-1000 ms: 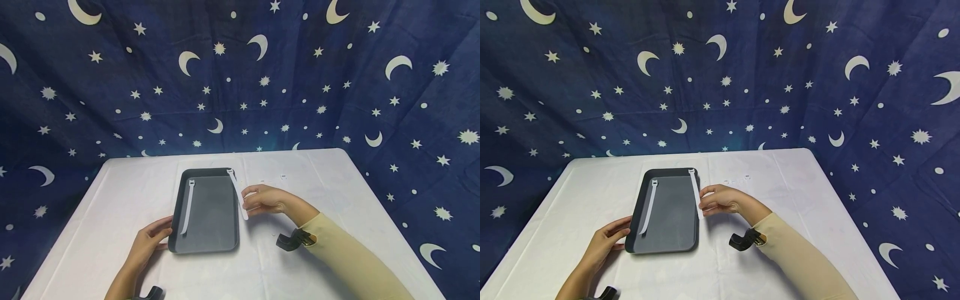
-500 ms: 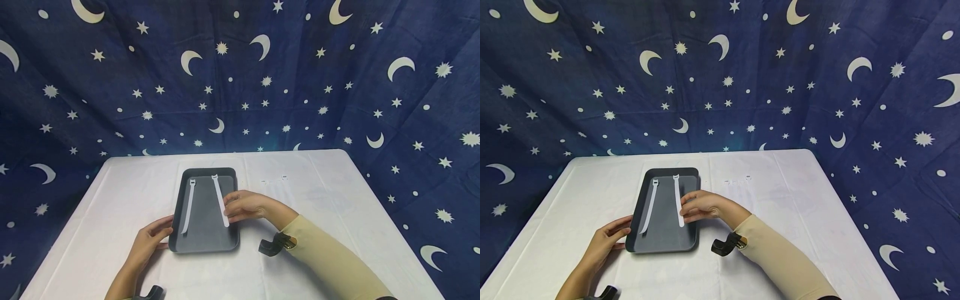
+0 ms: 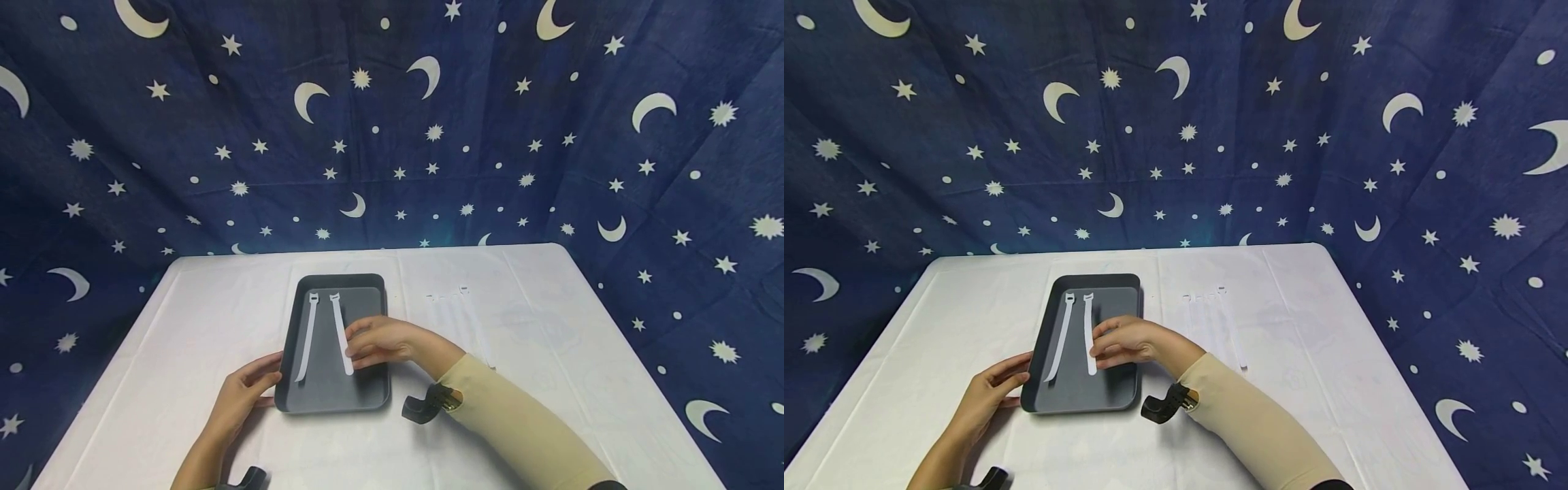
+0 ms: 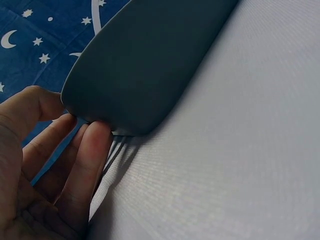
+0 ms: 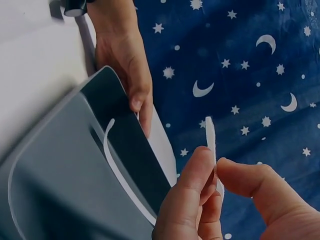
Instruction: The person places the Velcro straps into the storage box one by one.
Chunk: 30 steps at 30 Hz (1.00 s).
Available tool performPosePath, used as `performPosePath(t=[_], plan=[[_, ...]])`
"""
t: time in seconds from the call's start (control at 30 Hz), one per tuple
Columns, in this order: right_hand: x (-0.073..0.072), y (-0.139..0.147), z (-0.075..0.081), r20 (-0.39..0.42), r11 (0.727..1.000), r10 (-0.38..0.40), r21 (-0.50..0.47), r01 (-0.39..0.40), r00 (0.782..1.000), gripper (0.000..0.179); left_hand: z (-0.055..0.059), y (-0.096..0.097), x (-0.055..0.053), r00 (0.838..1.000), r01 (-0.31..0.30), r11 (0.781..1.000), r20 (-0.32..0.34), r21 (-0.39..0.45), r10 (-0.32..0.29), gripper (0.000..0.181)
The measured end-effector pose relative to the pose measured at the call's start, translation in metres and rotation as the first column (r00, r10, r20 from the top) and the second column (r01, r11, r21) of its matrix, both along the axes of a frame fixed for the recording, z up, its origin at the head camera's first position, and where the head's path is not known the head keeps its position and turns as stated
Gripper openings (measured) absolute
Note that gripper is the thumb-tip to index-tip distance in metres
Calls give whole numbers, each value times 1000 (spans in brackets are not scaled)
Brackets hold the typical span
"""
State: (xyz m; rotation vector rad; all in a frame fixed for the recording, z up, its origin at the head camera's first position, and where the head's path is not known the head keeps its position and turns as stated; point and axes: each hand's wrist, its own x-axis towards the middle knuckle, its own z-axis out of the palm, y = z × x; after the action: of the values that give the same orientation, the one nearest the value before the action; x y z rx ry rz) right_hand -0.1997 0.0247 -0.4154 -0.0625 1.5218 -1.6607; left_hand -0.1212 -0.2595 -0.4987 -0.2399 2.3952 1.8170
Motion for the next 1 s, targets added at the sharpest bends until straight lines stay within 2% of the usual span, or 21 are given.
performPosePath(t=[0.47, 1.0], plan=[[6, -19, -18, 40, 998, -40, -47, 42, 998, 26, -1, 0, -1, 1000, -7, 1000, 0, -7, 7, 51], [7, -33, -34, 61, 998, -60, -14, 61, 996, 25, 0, 0, -1, 1000, -6, 1000, 15, 13, 6, 53]])
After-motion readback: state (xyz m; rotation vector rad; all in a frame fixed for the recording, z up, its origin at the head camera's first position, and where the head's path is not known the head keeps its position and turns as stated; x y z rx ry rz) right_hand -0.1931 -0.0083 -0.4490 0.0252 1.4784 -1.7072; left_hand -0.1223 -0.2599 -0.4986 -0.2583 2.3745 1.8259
